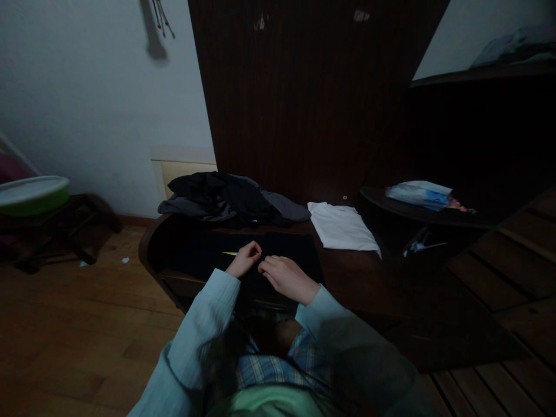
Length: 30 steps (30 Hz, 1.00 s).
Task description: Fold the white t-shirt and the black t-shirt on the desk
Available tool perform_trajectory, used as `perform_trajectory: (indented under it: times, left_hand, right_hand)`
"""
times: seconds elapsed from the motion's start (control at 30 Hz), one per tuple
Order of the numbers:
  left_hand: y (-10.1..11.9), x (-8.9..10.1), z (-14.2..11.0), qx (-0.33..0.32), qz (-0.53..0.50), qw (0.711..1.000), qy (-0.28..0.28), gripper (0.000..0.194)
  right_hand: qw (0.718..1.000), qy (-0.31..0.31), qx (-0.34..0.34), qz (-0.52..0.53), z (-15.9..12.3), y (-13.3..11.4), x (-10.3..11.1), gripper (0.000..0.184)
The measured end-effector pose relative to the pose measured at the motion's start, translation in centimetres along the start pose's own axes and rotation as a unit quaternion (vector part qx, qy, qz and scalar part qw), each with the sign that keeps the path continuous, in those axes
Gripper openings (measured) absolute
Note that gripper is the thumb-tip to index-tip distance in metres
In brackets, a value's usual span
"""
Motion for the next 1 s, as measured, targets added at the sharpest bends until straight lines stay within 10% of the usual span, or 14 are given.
perform_trajectory:
  times: [0.33, 0.57, 1.0]
  left_hand:
    - [-0.2, 0.0, 0.0, -0.004, 0.008, 1.0, -0.001, 0.003]
    - [0.5, -0.1, -0.2, -0.005, 0.015, 1.0, -0.001, 0.003]
    - [-0.2, 0.0, 0.0, 0.002, 0.015, 1.0, 0.004, 0.003]
  right_hand:
    - [0.976, 0.134, -0.092, 0.145, -3.5, 0.2, -0.1, 0.017]
    - [0.986, 0.071, -0.13, 0.072, -3.2, -0.4, -4.0, 0.002]
    - [0.988, 0.017, -0.091, 0.126, -3.2, -0.3, -3.1, 0.004]
Point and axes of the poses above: each hand's wrist, its own z-axis towards the middle knuckle, its own x-axis out of the back of the hand, y = z × x, the point moved 6 cm from there along z, towards the middle knuckle, and after that the axes turned 5 degrees about -z, right-handed, at the moved point
